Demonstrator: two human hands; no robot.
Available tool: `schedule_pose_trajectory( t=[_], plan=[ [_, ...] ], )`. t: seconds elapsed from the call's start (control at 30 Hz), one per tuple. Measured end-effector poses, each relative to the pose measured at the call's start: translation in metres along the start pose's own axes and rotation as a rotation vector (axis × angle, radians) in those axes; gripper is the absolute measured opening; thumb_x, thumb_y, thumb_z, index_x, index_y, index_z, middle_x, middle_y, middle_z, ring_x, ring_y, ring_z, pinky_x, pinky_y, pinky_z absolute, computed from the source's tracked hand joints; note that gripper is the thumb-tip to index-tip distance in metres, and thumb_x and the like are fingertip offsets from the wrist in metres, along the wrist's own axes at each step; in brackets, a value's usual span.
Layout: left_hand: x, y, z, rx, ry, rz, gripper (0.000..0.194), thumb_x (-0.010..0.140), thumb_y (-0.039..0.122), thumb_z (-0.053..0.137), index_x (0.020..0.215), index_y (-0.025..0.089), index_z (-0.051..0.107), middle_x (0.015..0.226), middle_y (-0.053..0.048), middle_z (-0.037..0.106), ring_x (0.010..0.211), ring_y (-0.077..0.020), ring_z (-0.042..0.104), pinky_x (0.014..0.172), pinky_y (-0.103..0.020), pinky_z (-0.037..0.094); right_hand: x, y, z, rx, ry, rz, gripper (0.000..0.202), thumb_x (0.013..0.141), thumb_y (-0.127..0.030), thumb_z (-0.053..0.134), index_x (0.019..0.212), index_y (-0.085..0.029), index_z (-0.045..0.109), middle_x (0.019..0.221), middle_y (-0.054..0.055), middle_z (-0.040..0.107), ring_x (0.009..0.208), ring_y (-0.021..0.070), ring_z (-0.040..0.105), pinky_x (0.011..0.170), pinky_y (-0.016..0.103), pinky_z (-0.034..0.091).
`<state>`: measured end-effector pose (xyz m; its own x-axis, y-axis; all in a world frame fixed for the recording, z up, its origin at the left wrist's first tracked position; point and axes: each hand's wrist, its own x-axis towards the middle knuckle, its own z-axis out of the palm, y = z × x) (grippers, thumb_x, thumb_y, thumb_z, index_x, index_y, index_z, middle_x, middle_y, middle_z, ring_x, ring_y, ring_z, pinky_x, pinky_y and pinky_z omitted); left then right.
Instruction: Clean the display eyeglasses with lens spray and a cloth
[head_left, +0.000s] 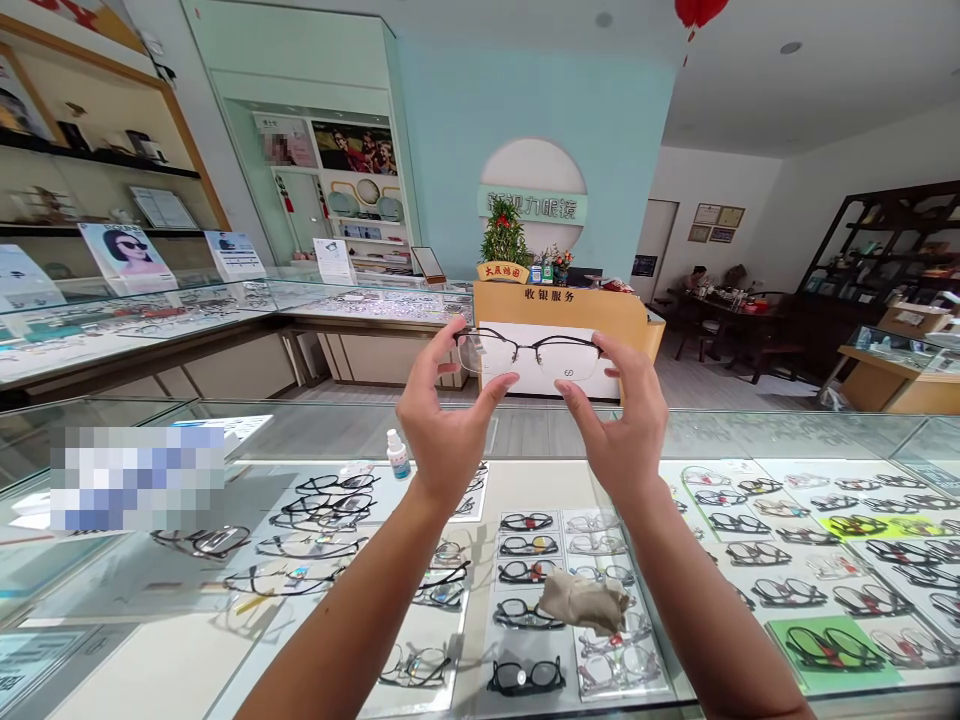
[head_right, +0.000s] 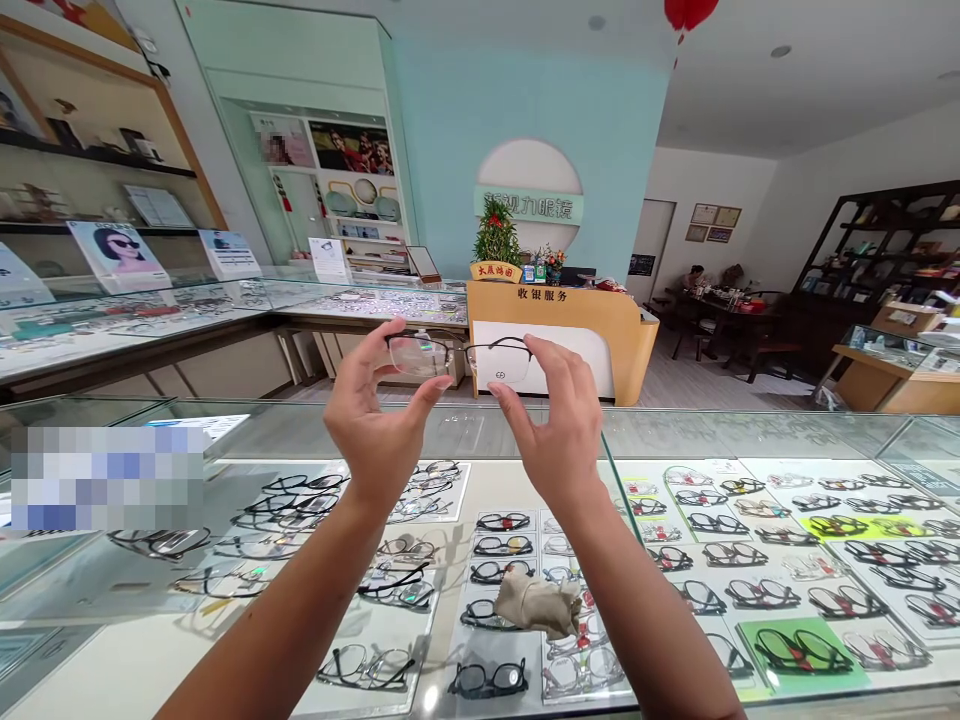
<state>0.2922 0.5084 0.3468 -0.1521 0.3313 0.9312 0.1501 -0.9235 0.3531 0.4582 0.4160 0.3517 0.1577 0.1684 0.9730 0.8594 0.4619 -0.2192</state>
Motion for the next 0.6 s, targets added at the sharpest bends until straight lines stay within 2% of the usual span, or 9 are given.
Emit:
schedule_pose_trajectory(
  t=[0.17, 0.3, 0.43, 0.6],
  plan=[
    [-0.001, -0.005, 0.005, -0.053, -0.026, -0.062, 0.066, 0.088, 0.049, 0.083, 0.146, 0.025, 0.061, 0.145, -0.013, 0.068, 0.128, -0.0292, 0.068, 0.102, -0.044, 0.060, -0.002, -0.005, 0.002, 0.062, -0.045, 0.079, 0.046, 0.099, -0.039, 0.071, 0.142, -0.031, 0.058, 0.136, 0.012, 0.070, 0.121, 0.0304, 0.068, 0.096, 0.051, 0.061],
    [0.000, -0.010, 0.006, -0.091, -0.052, -0.087, 0.065, 0.088, 0.045, 0.084, 0.146, 0.025, 0.062, 0.146, -0.012, 0.067, 0.129, -0.0287, 0.068, 0.103, -0.043, 0.059, 0.000, -0.005, 0.000, 0.251, -0.097, 0.232, 0.035, 0.103, -0.041, 0.064, 0.135, -0.028, 0.061, 0.136, 0.013, 0.070, 0.118, 0.0260, 0.071, 0.092, 0.044, 0.063],
    [0.001, -0.014, 0.006, -0.132, -0.087, -0.073, 0.065, 0.088, 0.044, 0.085, 0.145, 0.025, 0.063, 0.147, -0.012, 0.067, 0.132, -0.0290, 0.066, 0.105, -0.045, 0.058, 0.003, 0.001, -0.002, 0.422, -0.058, 0.384, 0.024, 0.104, -0.041, 0.060, 0.121, -0.026, 0.068, 0.128, 0.012, 0.075, 0.113, 0.0242, 0.074, 0.091, 0.041, 0.063],
    [0.000, -0.017, 0.007, -0.133, -0.104, -0.076, 0.067, 0.087, 0.050, 0.083, 0.146, 0.026, 0.062, 0.147, -0.013, 0.067, 0.133, -0.0309, 0.066, 0.105, -0.048, 0.059, 0.007, 0.001, -0.003, 0.453, -0.062, 0.455, 0.023, 0.103, -0.042, 0.063, 0.114, -0.024, 0.070, 0.123, 0.012, 0.078, 0.111, 0.0244, 0.076, 0.091, 0.041, 0.062]
  ],
)
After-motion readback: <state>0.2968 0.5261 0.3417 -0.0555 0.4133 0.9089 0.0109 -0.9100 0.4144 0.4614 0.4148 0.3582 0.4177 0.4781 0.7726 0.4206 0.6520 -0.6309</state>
